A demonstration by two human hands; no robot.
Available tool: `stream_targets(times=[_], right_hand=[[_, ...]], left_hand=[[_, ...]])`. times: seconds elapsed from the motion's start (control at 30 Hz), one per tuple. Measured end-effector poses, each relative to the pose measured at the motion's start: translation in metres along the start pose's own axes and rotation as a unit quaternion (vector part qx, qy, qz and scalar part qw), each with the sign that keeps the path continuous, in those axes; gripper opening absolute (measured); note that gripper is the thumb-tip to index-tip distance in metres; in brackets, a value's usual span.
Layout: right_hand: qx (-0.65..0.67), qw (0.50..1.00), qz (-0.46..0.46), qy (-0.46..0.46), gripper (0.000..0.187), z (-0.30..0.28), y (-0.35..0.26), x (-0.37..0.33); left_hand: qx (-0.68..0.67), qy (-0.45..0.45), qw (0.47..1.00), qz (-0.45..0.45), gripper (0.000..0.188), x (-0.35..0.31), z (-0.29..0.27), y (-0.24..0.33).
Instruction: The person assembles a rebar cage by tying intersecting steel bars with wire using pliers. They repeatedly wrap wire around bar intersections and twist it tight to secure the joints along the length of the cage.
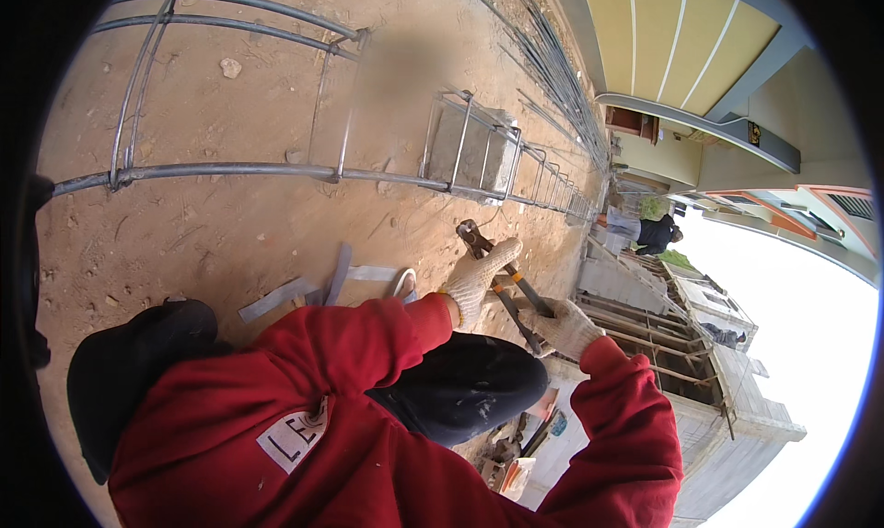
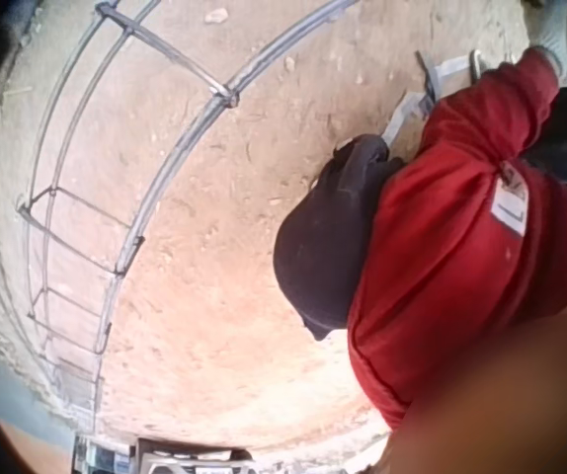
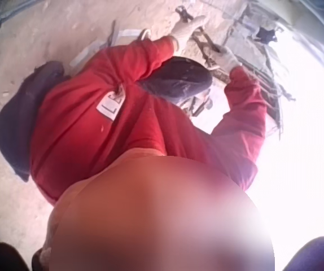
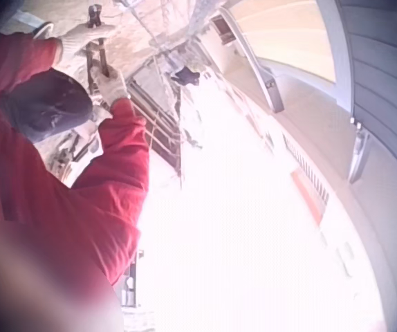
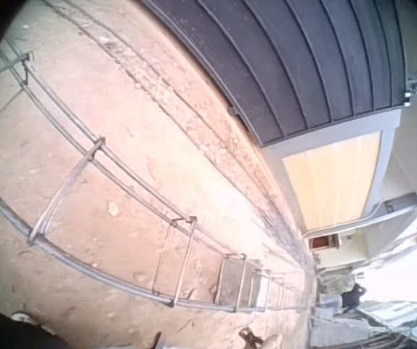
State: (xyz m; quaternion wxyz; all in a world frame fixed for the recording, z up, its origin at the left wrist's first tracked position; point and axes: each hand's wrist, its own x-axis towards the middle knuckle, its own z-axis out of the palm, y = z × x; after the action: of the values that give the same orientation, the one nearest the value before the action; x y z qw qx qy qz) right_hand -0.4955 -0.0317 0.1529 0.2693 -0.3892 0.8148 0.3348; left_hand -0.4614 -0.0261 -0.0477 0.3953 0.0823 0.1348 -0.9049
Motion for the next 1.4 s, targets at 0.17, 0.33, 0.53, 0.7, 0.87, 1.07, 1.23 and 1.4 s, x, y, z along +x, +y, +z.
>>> stream_targets(times=[0.17,0.33,0.53,0.7,0.87,1.07,1.23,1.4], right_hand=[[-0.103,0.971,-0.206,0.067,0.045,0.009,0.027,0.054],[-0.022,0.975,-0.217,-0.046,0.028,0.045,0.033,0.154],[0.249,0.911,-0.307,-0.116,0.025,0.122,0.056,0.262],[0.322,0.838,-0.424,-0.118,0.035,0.167,0.053,0.330],[0.346,0.812,-0.456,-0.110,0.041,0.179,0.024,0.377],[0.468,0.677,-0.442,-0.357,0.031,0.207,-0.002,0.398],[0.462,0.644,-0.427,-0.435,0.031,0.211,-0.008,0.383],[0.170,0.672,-0.693,-0.197,0.034,0.182,0.019,0.369]], left_hand=[[0.022,0.101,0.994,-0.020,0.048,0.023,-0.032,-0.021],[0.069,0.238,0.965,0.088,0.039,0.062,-0.090,-0.022],[0.303,0.349,0.850,0.252,0.029,0.083,-0.144,-0.025],[0.394,0.350,0.750,0.399,0.030,0.109,-0.183,-0.011],[0.354,0.481,0.702,0.388,0.019,0.104,-0.182,0.011],[0.421,0.481,0.665,0.385,0.023,0.059,-0.111,-0.015],[0.588,0.485,0.603,0.235,0.026,0.035,-0.042,-0.036],[0.755,0.470,0.445,0.103,0.020,-0.010,0.033,-0.045]])
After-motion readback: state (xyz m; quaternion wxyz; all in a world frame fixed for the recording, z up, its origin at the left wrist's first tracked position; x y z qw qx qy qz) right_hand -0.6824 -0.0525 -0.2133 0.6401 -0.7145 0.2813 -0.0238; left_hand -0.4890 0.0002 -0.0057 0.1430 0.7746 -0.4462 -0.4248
